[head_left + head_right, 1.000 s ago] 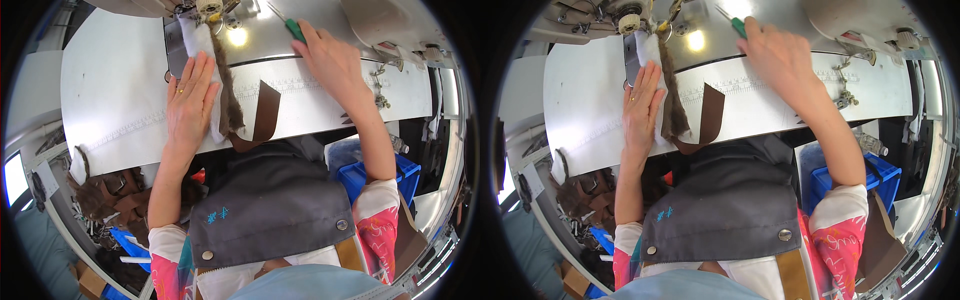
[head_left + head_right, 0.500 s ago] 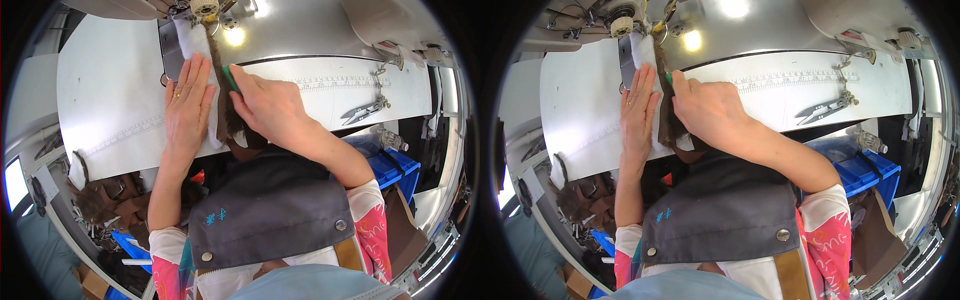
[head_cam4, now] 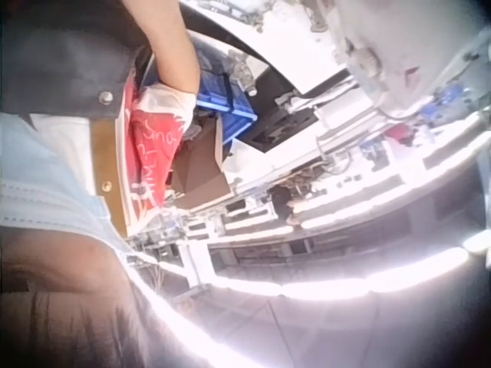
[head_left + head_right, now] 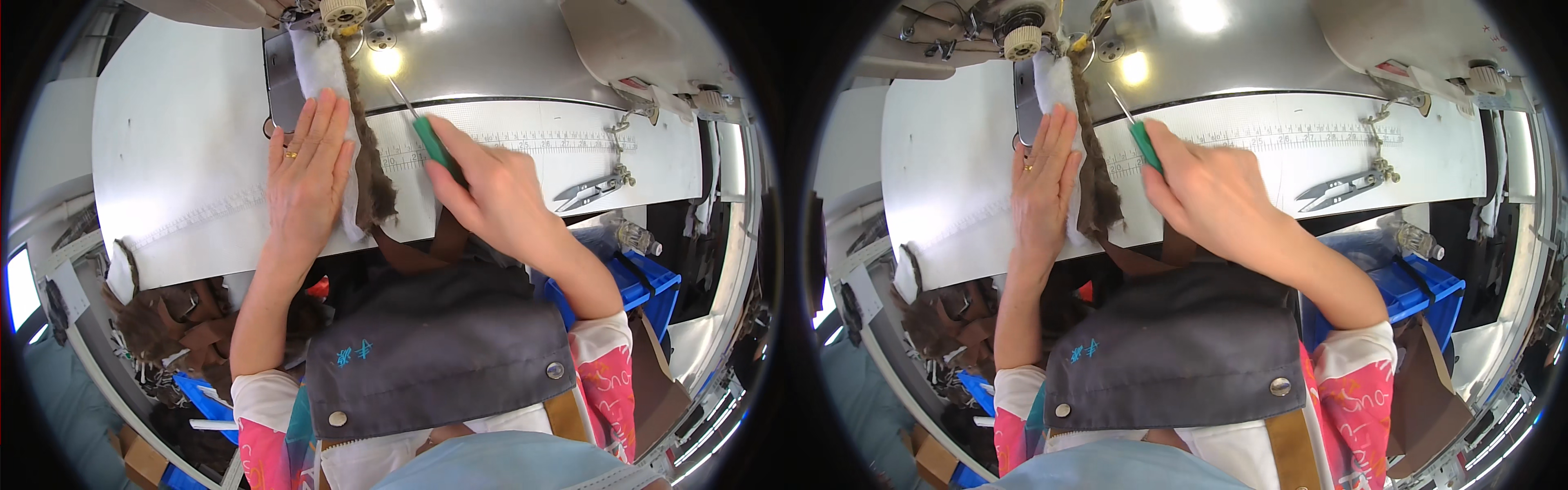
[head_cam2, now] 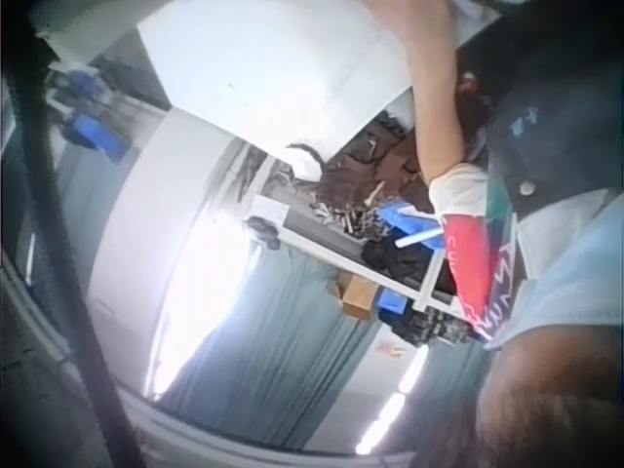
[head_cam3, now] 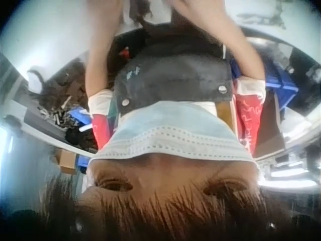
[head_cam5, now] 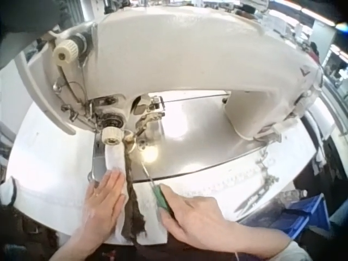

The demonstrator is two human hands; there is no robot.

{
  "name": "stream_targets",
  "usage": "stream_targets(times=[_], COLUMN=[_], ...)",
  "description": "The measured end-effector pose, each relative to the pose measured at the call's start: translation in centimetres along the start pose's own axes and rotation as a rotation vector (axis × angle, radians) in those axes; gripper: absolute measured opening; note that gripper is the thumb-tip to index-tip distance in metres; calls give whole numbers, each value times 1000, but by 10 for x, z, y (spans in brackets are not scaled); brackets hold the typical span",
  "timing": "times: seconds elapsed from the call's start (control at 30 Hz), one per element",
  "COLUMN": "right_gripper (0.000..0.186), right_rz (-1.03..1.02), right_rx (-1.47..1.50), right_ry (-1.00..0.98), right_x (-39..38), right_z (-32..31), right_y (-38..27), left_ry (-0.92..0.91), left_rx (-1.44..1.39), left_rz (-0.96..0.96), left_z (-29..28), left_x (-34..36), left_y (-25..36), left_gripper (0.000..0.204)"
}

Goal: Sewing a fur trim onto a leather strip using an industrial sewing machine.

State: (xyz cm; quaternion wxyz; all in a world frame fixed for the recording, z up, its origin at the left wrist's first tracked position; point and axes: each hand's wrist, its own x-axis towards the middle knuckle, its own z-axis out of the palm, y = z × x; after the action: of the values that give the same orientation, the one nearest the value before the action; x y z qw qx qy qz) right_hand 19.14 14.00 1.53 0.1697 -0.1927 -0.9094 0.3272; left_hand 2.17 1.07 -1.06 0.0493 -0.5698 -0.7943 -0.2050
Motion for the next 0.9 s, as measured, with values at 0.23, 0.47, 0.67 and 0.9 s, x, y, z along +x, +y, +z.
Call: stream_targets(times=[0.23,0.47,0.67,0.9], right_gripper=[39,50,50,47], right_rz=[-144,-228,-208,-221], right_rx=[-136,-203,-202,-213], right_ry=[-63,-203,-163,-97], right_x=[36,-5,10,34], right_z=[26,10,14,20], right_y=[2,-9,-8,-5], left_ry=[-1,-29,26,97], left_rx=[4,-40,-20,7], left_rz=[17,20,73,133], left_z=[1,-7,-2,9], left_x=[2,2,13,32], left_y=[0,1,-7,-24], left_gripper=[40,40,38,39])
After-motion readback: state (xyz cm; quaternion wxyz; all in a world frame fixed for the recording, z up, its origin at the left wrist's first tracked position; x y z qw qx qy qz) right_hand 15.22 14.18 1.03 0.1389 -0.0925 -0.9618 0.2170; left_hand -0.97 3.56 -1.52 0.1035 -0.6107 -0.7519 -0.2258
